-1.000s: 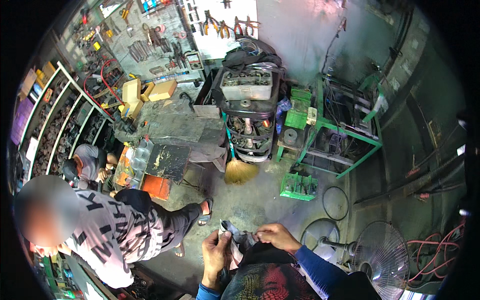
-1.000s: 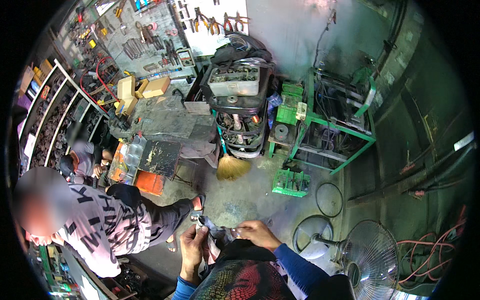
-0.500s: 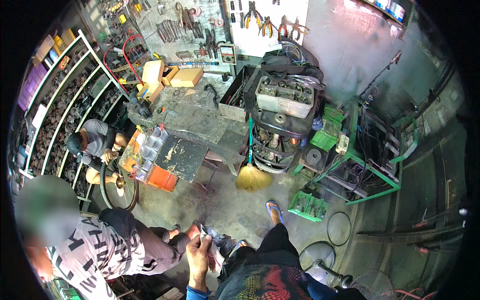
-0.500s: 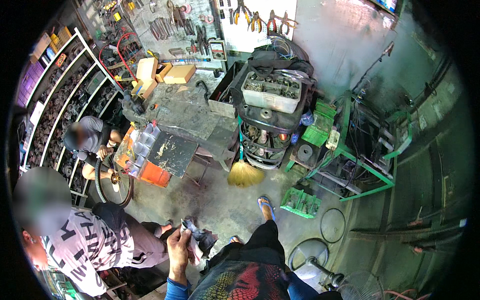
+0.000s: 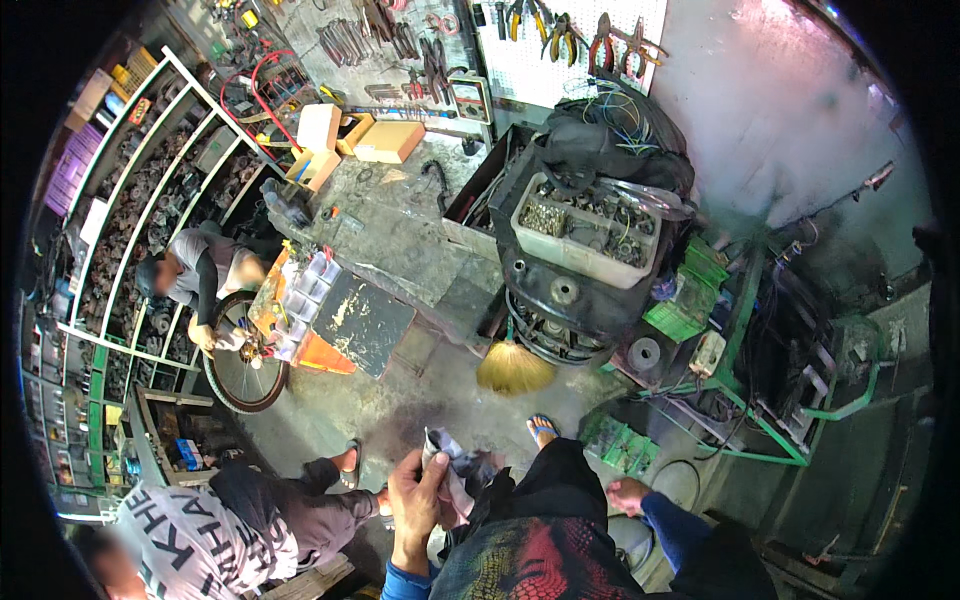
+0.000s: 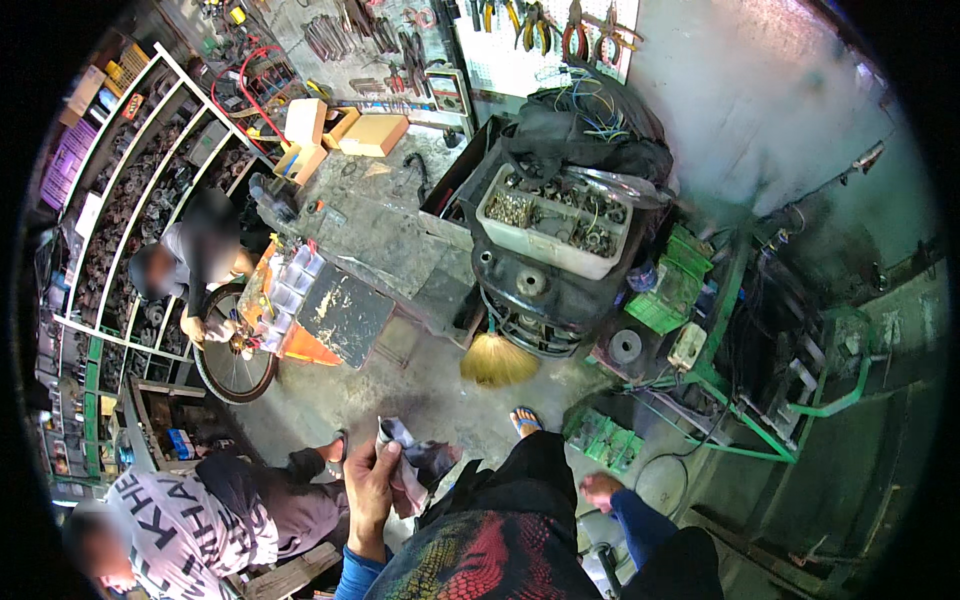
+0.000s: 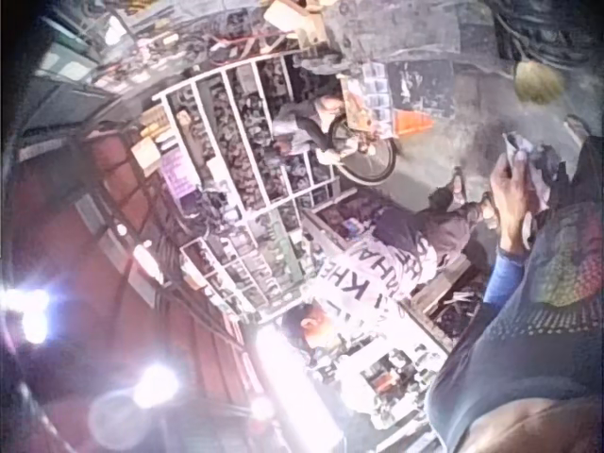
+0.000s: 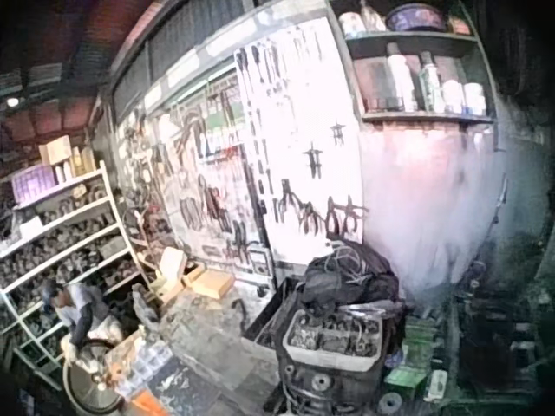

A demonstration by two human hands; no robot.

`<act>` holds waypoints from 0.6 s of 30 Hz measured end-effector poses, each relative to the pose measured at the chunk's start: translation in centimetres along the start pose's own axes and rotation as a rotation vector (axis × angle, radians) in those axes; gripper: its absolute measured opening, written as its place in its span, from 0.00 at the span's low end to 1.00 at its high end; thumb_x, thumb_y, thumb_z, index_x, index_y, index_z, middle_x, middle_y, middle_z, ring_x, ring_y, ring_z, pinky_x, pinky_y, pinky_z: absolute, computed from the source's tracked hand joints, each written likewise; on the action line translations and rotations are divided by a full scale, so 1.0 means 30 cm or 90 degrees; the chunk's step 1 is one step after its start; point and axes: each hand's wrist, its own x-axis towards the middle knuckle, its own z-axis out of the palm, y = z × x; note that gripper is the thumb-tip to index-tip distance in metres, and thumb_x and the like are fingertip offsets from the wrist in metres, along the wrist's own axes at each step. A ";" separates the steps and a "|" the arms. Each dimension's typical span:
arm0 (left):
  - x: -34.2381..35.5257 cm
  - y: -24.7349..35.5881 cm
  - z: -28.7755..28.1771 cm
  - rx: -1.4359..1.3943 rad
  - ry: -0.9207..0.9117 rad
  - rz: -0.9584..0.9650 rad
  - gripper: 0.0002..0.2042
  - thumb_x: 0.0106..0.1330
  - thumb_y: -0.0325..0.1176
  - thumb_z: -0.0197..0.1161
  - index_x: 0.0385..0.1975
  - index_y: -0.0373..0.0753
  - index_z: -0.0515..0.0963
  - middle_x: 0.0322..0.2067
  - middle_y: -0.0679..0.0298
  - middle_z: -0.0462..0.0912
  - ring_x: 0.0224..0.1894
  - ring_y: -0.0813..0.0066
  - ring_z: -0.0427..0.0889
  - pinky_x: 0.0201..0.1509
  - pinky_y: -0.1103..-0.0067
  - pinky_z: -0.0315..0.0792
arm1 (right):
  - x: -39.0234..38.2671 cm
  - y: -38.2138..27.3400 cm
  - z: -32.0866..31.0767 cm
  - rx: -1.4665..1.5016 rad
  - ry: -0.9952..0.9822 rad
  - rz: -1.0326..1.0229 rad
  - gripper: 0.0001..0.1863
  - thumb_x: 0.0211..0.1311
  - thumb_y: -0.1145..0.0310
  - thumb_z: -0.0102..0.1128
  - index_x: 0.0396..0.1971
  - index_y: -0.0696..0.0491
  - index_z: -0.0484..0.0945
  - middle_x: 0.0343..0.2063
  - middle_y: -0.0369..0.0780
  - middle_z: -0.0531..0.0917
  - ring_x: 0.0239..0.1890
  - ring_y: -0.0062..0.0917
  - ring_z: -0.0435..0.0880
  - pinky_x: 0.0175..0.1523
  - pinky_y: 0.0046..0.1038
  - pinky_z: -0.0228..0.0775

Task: The person carries a heavy mechanical component to a workbench, then retrieves a cable and a cloth. They wipe a small cylindrical metal part and use pliers to manipulate a pin or clip inside it. The person continues to handle the part and tools on the bench while another person works on a bicycle wheel in the background.

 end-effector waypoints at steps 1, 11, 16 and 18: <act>-0.007 0.024 0.013 -0.009 0.040 -0.029 0.12 0.74 0.36 0.66 0.30 0.34 0.81 0.21 0.72 0.77 0.23 0.86 0.70 0.26 0.81 0.63 | -0.026 0.028 0.033 -0.130 -0.048 0.052 0.16 0.58 0.54 0.67 0.40 0.48 0.86 0.34 0.37 0.87 0.36 0.29 0.87 0.35 0.48 0.81; 0.052 -0.009 0.093 0.021 0.123 -0.080 0.13 0.74 0.37 0.66 0.28 0.35 0.81 0.20 0.72 0.77 0.21 0.87 0.70 0.24 0.81 0.63 | -0.170 -0.152 -0.017 0.131 -0.086 0.237 0.20 0.56 0.52 0.72 0.40 0.52 0.86 0.35 0.41 0.87 0.37 0.32 0.86 0.41 0.42 0.78; 0.051 0.030 0.089 0.074 0.131 -0.145 0.13 0.72 0.44 0.69 0.36 0.39 0.84 0.18 0.71 0.78 0.21 0.83 0.75 0.23 0.77 0.69 | 0.083 -0.270 -0.330 -0.018 0.003 0.119 0.19 0.58 0.54 0.73 0.40 0.54 0.86 0.34 0.40 0.87 0.35 0.29 0.85 0.39 0.37 0.75; 0.063 0.109 0.099 0.016 0.099 -0.227 0.15 0.74 0.46 0.66 0.39 0.38 0.85 0.17 0.69 0.77 0.20 0.82 0.75 0.23 0.75 0.69 | 0.192 -0.355 -0.462 -0.049 0.051 0.076 0.19 0.59 0.54 0.73 0.40 0.55 0.86 0.34 0.40 0.87 0.35 0.28 0.84 0.38 0.34 0.74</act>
